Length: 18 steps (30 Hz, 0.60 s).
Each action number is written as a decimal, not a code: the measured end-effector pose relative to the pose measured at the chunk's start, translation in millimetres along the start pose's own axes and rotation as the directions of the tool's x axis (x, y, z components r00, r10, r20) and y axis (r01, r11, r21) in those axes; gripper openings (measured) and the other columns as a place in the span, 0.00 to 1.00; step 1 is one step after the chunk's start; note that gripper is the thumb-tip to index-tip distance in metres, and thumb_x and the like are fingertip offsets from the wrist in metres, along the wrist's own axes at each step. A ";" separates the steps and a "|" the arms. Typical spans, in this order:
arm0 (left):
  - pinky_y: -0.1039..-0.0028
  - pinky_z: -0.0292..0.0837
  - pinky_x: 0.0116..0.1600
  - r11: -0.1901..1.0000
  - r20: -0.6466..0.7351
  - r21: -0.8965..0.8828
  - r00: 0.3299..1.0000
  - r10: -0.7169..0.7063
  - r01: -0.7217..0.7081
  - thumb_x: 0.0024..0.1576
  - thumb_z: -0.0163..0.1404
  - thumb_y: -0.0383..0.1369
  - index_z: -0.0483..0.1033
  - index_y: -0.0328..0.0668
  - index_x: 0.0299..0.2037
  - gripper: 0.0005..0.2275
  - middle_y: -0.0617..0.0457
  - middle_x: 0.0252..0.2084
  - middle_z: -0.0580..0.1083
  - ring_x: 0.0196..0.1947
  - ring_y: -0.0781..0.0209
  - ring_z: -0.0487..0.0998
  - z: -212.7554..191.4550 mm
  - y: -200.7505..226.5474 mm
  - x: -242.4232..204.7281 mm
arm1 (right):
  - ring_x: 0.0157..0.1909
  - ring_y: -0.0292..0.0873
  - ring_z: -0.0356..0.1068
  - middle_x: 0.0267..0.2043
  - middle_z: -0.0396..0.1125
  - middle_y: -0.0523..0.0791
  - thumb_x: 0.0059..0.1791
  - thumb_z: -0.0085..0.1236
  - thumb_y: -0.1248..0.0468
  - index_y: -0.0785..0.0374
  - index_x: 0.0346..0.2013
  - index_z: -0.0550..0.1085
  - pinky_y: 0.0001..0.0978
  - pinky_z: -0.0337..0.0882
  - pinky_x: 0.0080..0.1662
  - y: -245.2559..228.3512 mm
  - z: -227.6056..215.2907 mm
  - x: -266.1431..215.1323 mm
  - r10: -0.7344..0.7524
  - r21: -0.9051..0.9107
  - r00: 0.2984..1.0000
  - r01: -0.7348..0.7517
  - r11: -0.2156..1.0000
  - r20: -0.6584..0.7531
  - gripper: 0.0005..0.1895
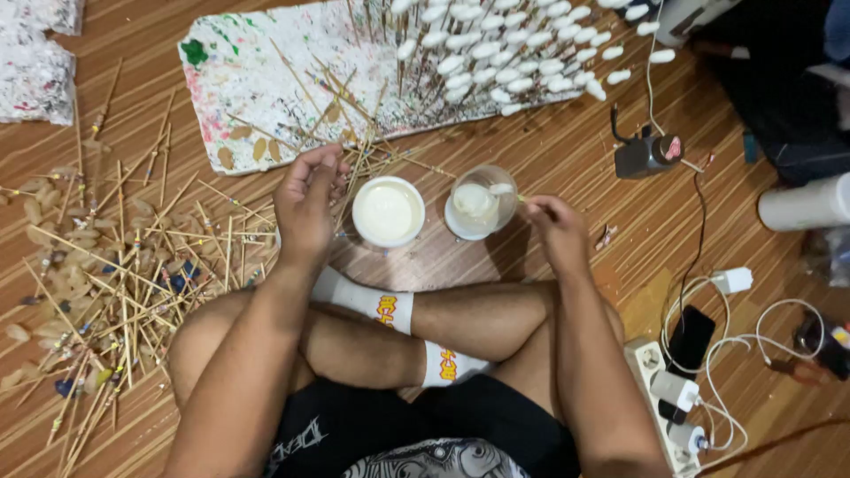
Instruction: Assembling fishing floats by dipping wooden sticks into glue and attaching foam pieces
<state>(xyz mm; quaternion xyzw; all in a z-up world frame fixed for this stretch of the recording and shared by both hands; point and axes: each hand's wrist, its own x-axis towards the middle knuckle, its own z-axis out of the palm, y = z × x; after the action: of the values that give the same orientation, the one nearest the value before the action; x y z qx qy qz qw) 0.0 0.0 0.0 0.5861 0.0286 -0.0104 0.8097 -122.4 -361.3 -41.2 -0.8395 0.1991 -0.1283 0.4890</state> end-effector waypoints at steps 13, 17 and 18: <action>0.85 0.69 0.38 0.999 0.037 0.027 0.999 0.032 -0.033 0.65 0.50 0.32 0.79 0.43 0.52 0.08 0.50 0.36 0.78 0.33 0.70 0.74 -0.4 -4.0 -0.1 | 0.40 0.37 0.67 0.33 0.70 0.43 0.53 0.59 0.62 0.50 0.44 0.82 0.31 0.67 0.47 -53.5 19.9 -24.3 -0.007 -0.181 0.968 -0.040 0.983 -0.252 0.07; 0.85 0.69 0.37 0.999 0.027 0.038 1.000 0.014 -0.015 0.65 0.49 0.31 0.78 0.41 0.51 0.09 0.50 0.36 0.78 0.33 0.71 0.74 0.6 -1.3 -4.3 | 0.48 0.55 0.74 0.38 0.75 0.48 0.51 0.58 0.57 0.50 0.43 0.82 0.47 0.71 0.51 -11.3 31.2 -10.7 0.107 -0.354 0.982 -0.156 0.922 -0.153 0.09; 0.85 0.69 0.37 0.999 0.013 0.034 1.000 0.001 -0.001 0.65 0.48 0.31 0.78 0.41 0.52 0.09 0.50 0.36 0.78 0.33 0.71 0.74 1.3 -0.6 -4.4 | 0.46 0.53 0.75 0.36 0.76 0.45 0.50 0.58 0.55 0.46 0.41 0.83 0.45 0.72 0.51 11.0 32.8 -3.4 0.173 -0.419 0.977 -0.211 0.883 -0.129 0.09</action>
<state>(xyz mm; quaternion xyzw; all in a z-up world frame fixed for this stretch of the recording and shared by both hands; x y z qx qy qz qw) -4.4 -1.5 0.1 0.5996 0.0228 -0.0143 0.7998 -114.2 -339.4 -66.9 -0.8963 0.3259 -0.0688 0.2926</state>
